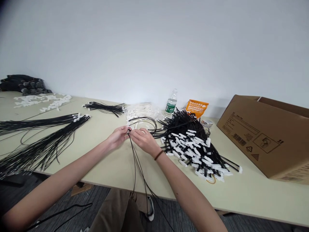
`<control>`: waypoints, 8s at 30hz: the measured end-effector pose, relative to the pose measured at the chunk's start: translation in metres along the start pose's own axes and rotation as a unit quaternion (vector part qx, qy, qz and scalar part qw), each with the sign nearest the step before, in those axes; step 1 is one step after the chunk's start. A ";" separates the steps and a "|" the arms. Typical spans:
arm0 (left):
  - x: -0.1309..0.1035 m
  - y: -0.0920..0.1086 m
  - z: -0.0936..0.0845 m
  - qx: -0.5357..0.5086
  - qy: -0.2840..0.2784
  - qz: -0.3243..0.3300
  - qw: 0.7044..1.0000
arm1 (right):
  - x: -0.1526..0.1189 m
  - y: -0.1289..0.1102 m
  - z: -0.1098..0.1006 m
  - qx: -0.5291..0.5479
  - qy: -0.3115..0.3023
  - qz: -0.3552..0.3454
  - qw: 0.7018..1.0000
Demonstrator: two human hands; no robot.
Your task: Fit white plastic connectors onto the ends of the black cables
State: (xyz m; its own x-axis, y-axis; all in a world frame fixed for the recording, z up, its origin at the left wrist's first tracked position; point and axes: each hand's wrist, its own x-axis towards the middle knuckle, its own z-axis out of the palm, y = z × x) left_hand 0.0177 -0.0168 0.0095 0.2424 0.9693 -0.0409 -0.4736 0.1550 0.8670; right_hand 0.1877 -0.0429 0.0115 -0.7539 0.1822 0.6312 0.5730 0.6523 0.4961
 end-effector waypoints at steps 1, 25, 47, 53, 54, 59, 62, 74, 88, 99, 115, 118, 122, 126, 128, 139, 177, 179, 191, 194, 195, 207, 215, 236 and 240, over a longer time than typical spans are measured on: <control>-0.001 -0.001 0.001 -0.001 -0.005 -0.002 1.000 | -0.001 0.000 0.001 -0.005 0.005 -0.001 1.000; -0.005 -0.001 0.007 0.002 -0.017 -0.003 1.000 | 0.002 -0.005 0.009 0.161 0.046 0.128 0.977; 0.004 -0.004 -0.001 0.012 0.024 0.035 0.999 | 0.005 0.022 -0.025 0.147 0.124 0.263 0.945; 0.003 -0.004 0.000 0.008 0.005 0.039 0.999 | 0.003 0.020 -0.022 0.061 0.097 0.197 0.974; 0.003 -0.004 0.000 0.007 0.004 0.040 0.999 | 0.003 0.020 -0.023 0.057 0.098 0.193 0.975; 0.003 -0.003 0.000 0.005 -0.006 0.043 0.999 | 0.003 0.021 -0.024 0.047 0.100 0.186 0.976; 0.004 -0.004 0.000 0.005 -0.009 0.044 0.999 | 0.003 0.020 -0.024 0.046 0.100 0.185 0.976; 0.001 -0.003 0.001 0.022 -0.015 0.037 0.999 | 0.003 0.020 -0.024 0.048 0.095 0.169 0.980; -0.002 -0.008 0.003 0.060 -0.030 0.020 0.998 | 0.007 0.006 -0.017 0.005 0.043 0.154 0.987; 0.000 -0.007 0.001 0.026 0.013 0.022 0.999 | 0.009 -0.005 -0.007 0.046 0.017 0.017 0.999; 0.001 -0.007 0.001 0.035 0.015 0.022 0.999 | 0.006 -0.003 0.004 0.189 0.020 0.067 0.979; 0.000 -0.006 0.001 0.047 0.024 0.030 0.998 | 0.008 -0.001 0.001 0.341 0.084 0.215 0.912; 0.002 -0.005 0.000 0.064 0.067 0.040 0.995 | 0.012 0.011 -0.005 0.536 0.228 0.419 0.696; 0.003 -0.006 -0.001 0.074 0.093 0.046 0.992 | 0.007 0.036 -0.011 0.539 0.380 0.527 0.536; 0.003 -0.006 -0.002 0.077 0.097 0.048 0.991 | 0.002 0.045 -0.015 0.455 0.390 0.556 0.576; 0.004 -0.008 -0.001 0.068 0.061 0.067 0.994 | 0.009 0.010 -0.017 0.186 0.069 0.296 0.934; 0.004 -0.008 -0.001 0.083 0.038 0.091 0.992 | 0.007 0.009 -0.018 0.108 0.024 0.238 0.965; 0.003 -0.007 -0.001 0.086 0.038 0.091 0.991 | 0.008 0.009 -0.018 0.108 0.026 0.240 0.964; 0.002 -0.007 0.000 0.096 0.005 0.090 0.991 | 0.010 0.006 -0.019 0.107 0.049 0.256 0.960; 0.001 -0.009 0.001 0.107 -0.011 0.085 0.991 | 0.011 0.004 -0.018 0.101 0.048 0.250 0.962; 0.000 -0.010 0.001 0.110 -0.017 0.082 0.990 | 0.011 0.003 -0.018 0.100 0.044 0.246 0.963; -0.003 -0.012 0.002 0.135 -0.040 0.087 0.986 | 0.010 0.001 -0.017 0.099 0.006 0.234 0.967; 0.001 -0.005 0.003 0.061 0.008 0.080 0.995 | 0.010 -0.003 -0.015 0.007 0.051 0.133 0.990; -0.003 0.000 0.005 0.017 -0.006 0.036 0.999 | 0.002 -0.005 0.005 0.050 0.037 -0.017 0.998; -0.002 0.001 0.004 0.030 0.001 0.037 0.999 | 0.004 -0.006 0.004 0.163 0.036 0.073 0.983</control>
State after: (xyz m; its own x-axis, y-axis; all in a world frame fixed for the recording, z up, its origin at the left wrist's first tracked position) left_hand 0.0198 -0.0196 0.0122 0.2075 0.9780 0.0231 -0.4381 0.0718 0.8960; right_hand 0.1800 -0.0433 0.0085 -0.6400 0.2461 0.7278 0.5313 0.8261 0.1878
